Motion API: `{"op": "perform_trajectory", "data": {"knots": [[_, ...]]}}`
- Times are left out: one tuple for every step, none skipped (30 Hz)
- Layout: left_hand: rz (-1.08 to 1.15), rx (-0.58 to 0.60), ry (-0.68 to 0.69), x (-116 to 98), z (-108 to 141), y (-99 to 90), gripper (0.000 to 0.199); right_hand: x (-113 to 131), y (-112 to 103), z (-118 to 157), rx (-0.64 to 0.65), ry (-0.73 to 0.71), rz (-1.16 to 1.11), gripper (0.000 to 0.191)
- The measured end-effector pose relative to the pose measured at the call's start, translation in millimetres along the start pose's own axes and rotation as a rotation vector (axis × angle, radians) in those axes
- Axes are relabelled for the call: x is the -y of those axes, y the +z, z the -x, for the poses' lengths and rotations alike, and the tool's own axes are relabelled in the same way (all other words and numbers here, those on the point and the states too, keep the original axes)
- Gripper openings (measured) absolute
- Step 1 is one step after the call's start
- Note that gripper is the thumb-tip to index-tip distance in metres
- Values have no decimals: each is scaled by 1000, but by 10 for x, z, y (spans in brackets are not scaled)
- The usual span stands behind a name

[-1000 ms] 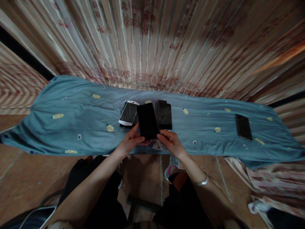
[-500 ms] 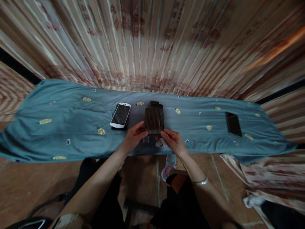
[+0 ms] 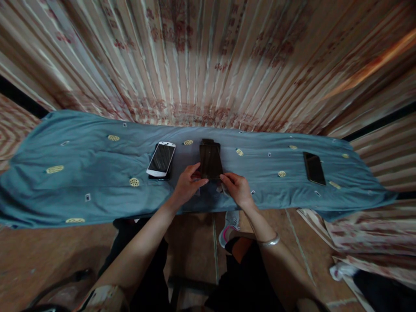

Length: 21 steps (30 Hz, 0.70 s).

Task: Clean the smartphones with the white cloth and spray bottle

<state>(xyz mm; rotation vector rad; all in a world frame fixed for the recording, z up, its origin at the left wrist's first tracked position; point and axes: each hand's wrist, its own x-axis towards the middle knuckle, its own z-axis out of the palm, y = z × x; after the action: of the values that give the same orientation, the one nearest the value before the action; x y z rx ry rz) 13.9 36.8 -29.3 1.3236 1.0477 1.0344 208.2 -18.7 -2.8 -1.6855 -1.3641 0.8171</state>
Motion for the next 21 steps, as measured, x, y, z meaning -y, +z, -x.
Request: {"op": "perform_trajectory", "data": {"knots": [[-27, 2, 27, 18, -6, 3, 67, 3, -13, -2, -13, -8, 37, 50], [-52, 5, 52, 34, -11, 5, 66, 8, -25, -5, -23, -18, 71, 49], [-78, 7, 76, 49, -17, 6, 64, 15, -35, -7, -31, -27, 101, 49], [-104, 11, 99, 59, -23, 7, 62, 22, -43, -9, -38, -35, 124, 49], [-128, 16, 120, 64, -29, 7, 60, 28, -50, -11, -45, -43, 141, 48], [-148, 21, 137, 65, -35, 6, 59, 33, -54, -13, -51, -50, 150, 48], [-163, 25, 153, 62, -39, 6, 57, 35, -57, -16, -59, -56, 153, 48], [-174, 29, 166, 56, -42, 6, 56, 34, -58, -20, -67, -60, 150, 48], [-181, 32, 176, 49, -44, 6, 55, 30, -57, -24, -75, -63, 142, 49], [-184, 33, 186, 44, -46, 8, 55, 23, -55, -30, -80, -67, 129, 50], [-185, 30, 195, 40, -47, 10, 55, 13, -52, -37, -84, -67, 114, 51], [-183, 25, 204, 39, -48, 13, 55, 2, -48, -44, -87, -65, 97, 52], [-181, 20, 211, 39, -51, 18, 55, -10, -44, -51, -86, -61, 82, 54], [-180, 16, 217, 39, -55, 23, 55, -22, -40, -58, -86, -56, 70, 54], [-180, 12, 219, 39, -61, 28, 55, -32, -36, -65, -87, -52, 62, 55], [-183, 9, 215, 37, -70, 33, 55, -40, -32, -71, -89, -49, 58, 55], [-190, 9, 207, 32, -81, 37, 55, -46, -30, -76, -92, -46, 59, 54], [-203, 12, 198, 24, -95, 40, 55, -50, -28, -81, -93, -45, 66, 53], [-222, 14, 192, 13, -110, 42, 55, -53, -28, -85, -92, -46, 80, 51], [-246, 16, 192, 2, -128, 42, 54, -54, -29, -88, -90, -48, 104, 49], [-274, 15, 199, -8, -146, 40, 53, -55, -31, -90, -85, -54, 138, 46]]}}
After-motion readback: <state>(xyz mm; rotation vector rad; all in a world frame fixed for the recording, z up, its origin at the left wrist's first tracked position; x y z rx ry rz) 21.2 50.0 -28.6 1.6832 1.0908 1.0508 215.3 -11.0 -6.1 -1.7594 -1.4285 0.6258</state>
